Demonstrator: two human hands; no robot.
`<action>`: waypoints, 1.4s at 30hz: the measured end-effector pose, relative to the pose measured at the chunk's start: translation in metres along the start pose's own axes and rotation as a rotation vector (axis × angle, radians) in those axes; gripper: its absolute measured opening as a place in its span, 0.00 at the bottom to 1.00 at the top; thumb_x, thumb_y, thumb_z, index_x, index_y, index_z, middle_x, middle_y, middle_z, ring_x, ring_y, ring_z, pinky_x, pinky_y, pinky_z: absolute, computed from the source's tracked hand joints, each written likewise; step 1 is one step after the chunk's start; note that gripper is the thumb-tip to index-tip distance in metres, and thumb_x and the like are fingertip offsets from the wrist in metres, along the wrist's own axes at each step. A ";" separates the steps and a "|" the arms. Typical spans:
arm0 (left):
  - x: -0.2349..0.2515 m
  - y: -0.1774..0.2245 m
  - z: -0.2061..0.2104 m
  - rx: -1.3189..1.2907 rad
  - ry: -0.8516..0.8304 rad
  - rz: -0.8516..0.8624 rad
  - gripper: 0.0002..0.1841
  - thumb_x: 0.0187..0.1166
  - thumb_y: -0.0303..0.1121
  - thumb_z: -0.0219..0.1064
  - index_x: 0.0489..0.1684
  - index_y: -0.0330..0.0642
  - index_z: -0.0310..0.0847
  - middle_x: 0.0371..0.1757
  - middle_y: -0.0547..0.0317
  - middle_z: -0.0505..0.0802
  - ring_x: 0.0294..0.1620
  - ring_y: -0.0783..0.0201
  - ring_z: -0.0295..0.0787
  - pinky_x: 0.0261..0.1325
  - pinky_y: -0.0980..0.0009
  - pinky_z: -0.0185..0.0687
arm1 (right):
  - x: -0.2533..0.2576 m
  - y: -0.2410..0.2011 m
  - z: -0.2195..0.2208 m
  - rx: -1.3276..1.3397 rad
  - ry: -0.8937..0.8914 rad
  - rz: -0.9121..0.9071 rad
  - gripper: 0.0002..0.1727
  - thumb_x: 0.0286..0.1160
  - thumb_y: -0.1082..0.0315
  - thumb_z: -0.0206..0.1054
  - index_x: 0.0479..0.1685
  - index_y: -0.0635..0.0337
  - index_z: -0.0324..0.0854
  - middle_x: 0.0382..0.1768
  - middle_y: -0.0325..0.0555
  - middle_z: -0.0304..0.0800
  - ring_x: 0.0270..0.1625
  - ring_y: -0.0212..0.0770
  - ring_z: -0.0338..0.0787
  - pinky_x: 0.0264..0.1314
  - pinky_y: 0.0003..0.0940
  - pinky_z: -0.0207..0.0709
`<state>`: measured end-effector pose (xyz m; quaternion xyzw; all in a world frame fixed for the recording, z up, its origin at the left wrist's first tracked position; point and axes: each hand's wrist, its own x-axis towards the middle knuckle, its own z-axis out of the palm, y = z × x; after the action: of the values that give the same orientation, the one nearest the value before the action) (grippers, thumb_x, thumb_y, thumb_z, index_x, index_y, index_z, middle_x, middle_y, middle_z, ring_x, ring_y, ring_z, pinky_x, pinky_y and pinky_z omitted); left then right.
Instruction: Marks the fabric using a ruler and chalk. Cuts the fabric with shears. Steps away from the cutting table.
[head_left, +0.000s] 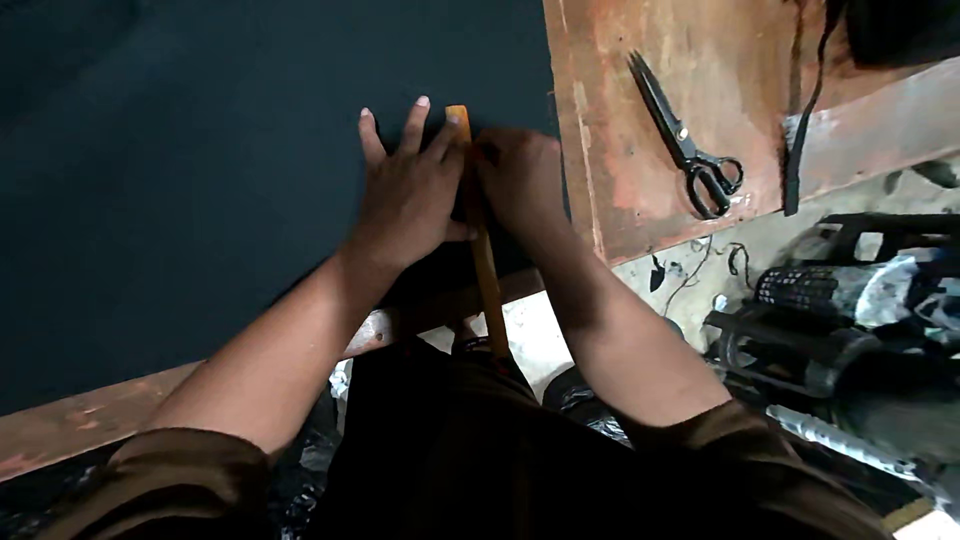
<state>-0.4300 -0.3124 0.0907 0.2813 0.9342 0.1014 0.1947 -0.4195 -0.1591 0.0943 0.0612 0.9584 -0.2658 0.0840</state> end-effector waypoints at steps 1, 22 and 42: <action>0.000 0.000 0.000 0.000 0.000 0.002 0.55 0.60 0.68 0.78 0.92 0.54 0.60 0.97 0.65 0.56 0.98 0.41 0.35 0.83 0.18 0.21 | 0.011 -0.002 0.000 -0.018 0.017 -0.016 0.12 0.80 0.64 0.66 0.50 0.58 0.92 0.44 0.51 0.95 0.50 0.50 0.95 0.56 0.52 0.86; 0.004 0.006 -0.003 0.022 -0.042 -0.026 0.52 0.59 0.66 0.80 0.85 0.48 0.68 0.97 0.60 0.54 0.97 0.35 0.33 0.81 0.16 0.20 | -0.105 0.118 -0.064 -0.359 0.188 -0.054 0.18 0.79 0.71 0.63 0.64 0.67 0.86 0.51 0.67 0.91 0.52 0.67 0.92 0.50 0.65 0.84; 0.014 0.025 -0.016 0.018 -0.128 -0.211 0.61 0.51 0.58 0.89 0.93 0.56 0.57 0.98 0.65 0.52 0.97 0.40 0.35 0.83 0.17 0.25 | 0.094 0.068 -0.018 -0.219 0.030 -0.883 0.14 0.85 0.67 0.59 0.50 0.56 0.92 0.47 0.51 0.92 0.55 0.52 0.91 0.58 0.44 0.84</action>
<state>-0.4359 -0.2854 0.1085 0.1890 0.9451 0.0537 0.2612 -0.5024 -0.0852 0.0571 -0.3589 0.9162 -0.1725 -0.0453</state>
